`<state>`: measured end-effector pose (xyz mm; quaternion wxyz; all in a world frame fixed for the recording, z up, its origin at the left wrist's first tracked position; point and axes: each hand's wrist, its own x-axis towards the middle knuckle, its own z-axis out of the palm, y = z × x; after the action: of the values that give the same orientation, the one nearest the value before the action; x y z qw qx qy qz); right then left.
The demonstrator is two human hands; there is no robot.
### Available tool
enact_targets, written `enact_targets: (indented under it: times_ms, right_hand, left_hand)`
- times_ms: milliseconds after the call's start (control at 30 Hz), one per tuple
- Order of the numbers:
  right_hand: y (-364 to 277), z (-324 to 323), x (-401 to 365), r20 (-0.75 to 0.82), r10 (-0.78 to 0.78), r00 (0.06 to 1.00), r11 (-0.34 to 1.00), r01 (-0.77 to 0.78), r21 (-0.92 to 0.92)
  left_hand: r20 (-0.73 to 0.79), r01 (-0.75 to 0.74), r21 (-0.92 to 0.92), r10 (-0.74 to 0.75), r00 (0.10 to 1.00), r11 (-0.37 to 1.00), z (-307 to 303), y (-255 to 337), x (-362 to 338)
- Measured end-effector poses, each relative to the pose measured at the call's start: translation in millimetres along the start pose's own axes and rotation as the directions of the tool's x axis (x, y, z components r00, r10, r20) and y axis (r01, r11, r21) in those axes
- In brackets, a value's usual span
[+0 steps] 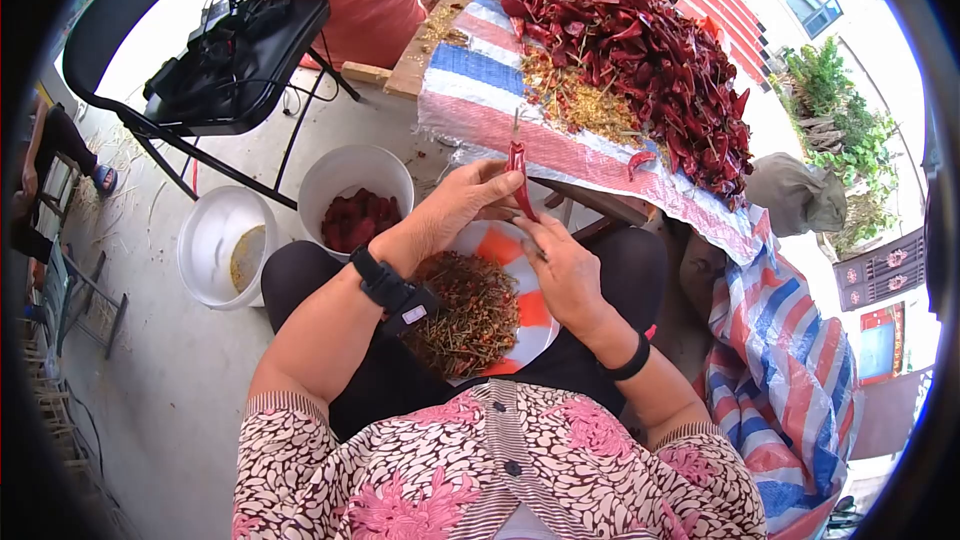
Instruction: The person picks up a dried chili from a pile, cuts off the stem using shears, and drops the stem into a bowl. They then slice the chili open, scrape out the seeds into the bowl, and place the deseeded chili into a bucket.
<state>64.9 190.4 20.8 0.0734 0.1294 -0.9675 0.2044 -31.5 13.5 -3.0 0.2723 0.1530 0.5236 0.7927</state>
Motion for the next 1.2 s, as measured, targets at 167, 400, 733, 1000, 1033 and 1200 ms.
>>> enact_targets:
  times_ms: [167,400,733,1000,1033,1200]
  right_hand:
    - [-8.2,6.6,-4.8,0.113,-0.156,0.981,0.987,0.159,-0.014]
    - [1.8,4.2,6.2,-0.094,0.148,0.985,0.740,-0.047,0.671]
    - [1.5,5.2,33.4,0.147,0.313,0.938,0.095,-0.185,0.978]
    - [-21.4,15.8,36.6,-0.448,-0.138,0.883,0.947,0.250,0.203]
    - [-23.6,13.6,37.3,-0.443,-0.191,0.876,0.942,0.290,0.169]
    - [-20.9,6.0,50.5,-0.318,0.103,0.942,0.633,0.184,0.752]
  left_hand:
    - [-0.005,0.033,-0.046,-0.033,0.999,0.998,-3.0,-2.4,-11.3]
    - [0.087,-0.113,0.161,0.100,0.991,0.980,0.5,1.6,-26.9]
    - [0.121,-0.239,0.403,0.207,0.971,0.883,11.1,4.6,-34.9]
    - [0.058,-0.375,0.786,0.545,0.836,0.491,9.7,-25.4,-21.7]
    - [0.028,-0.382,0.750,0.551,0.834,0.540,9.4,-28.6,-21.4]
    - [0.026,-0.267,0.261,0.270,0.963,0.928,20.6,-1.9,-30.4]
